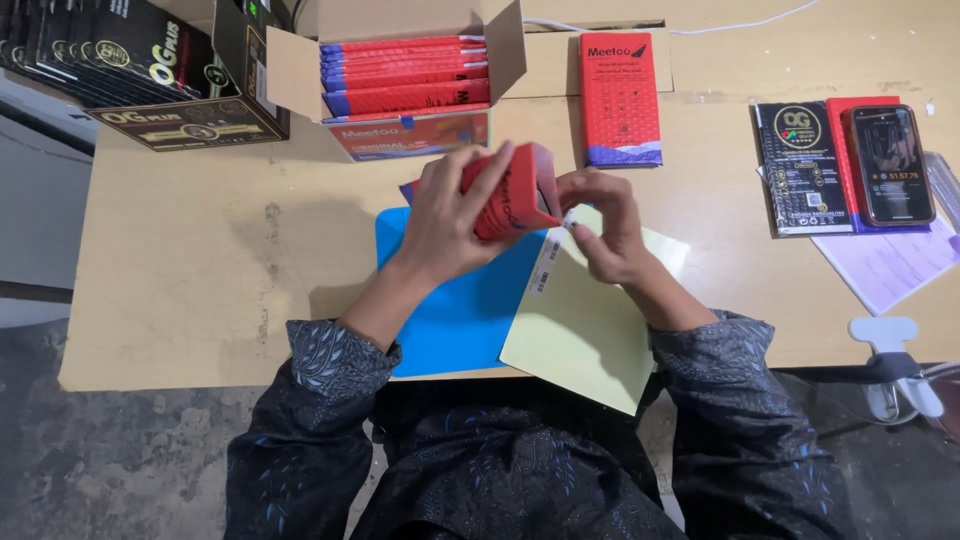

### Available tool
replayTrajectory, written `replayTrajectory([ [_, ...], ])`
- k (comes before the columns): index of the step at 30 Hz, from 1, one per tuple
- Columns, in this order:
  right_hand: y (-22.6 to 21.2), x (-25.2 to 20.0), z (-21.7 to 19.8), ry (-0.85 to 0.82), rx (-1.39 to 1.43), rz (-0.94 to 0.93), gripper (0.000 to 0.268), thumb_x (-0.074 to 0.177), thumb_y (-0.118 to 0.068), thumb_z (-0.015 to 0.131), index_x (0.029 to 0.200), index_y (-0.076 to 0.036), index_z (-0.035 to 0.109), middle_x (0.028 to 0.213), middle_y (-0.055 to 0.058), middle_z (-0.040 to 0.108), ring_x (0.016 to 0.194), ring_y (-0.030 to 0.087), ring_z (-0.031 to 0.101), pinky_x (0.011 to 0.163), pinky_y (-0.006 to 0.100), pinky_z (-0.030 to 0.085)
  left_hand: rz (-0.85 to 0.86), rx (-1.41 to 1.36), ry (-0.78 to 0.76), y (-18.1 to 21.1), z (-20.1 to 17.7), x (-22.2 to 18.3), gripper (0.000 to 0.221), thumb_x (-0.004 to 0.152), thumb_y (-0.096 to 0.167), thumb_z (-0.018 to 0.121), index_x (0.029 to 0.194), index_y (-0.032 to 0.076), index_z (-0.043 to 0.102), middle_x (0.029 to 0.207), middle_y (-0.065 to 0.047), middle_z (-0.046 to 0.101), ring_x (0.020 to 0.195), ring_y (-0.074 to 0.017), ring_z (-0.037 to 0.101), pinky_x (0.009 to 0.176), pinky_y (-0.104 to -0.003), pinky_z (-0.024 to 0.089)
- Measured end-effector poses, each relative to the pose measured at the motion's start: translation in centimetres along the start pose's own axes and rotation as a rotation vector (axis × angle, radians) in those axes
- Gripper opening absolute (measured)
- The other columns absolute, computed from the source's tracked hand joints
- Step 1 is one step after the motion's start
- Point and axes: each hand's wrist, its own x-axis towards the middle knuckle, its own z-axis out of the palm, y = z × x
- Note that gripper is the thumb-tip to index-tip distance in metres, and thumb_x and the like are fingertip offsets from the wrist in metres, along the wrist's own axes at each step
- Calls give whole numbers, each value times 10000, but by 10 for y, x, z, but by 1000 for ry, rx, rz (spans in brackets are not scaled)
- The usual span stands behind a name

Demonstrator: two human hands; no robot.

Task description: The person removes several smartphone screens from red protective sleeves, peels off plastic films, and writes on labels on the back of the screens.

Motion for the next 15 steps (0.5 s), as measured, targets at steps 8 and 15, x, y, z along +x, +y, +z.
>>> replayTrajectory([
  [8, -40, 40, -10, -152, -283, 251, 95, 887, -117, 783, 892, -30, 746, 1131, 162, 674, 888, 295, 669, 780, 421, 580, 188, 156, -163, 1, 7, -4, 993, 710, 239, 932, 1566, 157, 434, 1322, -149, 481, 1177, -337, 577, 993, -477, 407],
  [15, -6, 22, -31, 385, -80, 499, 174, 1075, -172, 594, 939, -77, 644, 806, 18, 655, 812, 121, 687, 839, 312, 566, 19, 118, -204, 3, -3, 1, 1035, 827, 304, 872, 1640, 189, 242, 1389, -206, 454, 1242, -403, 555, 1007, -506, 398],
])
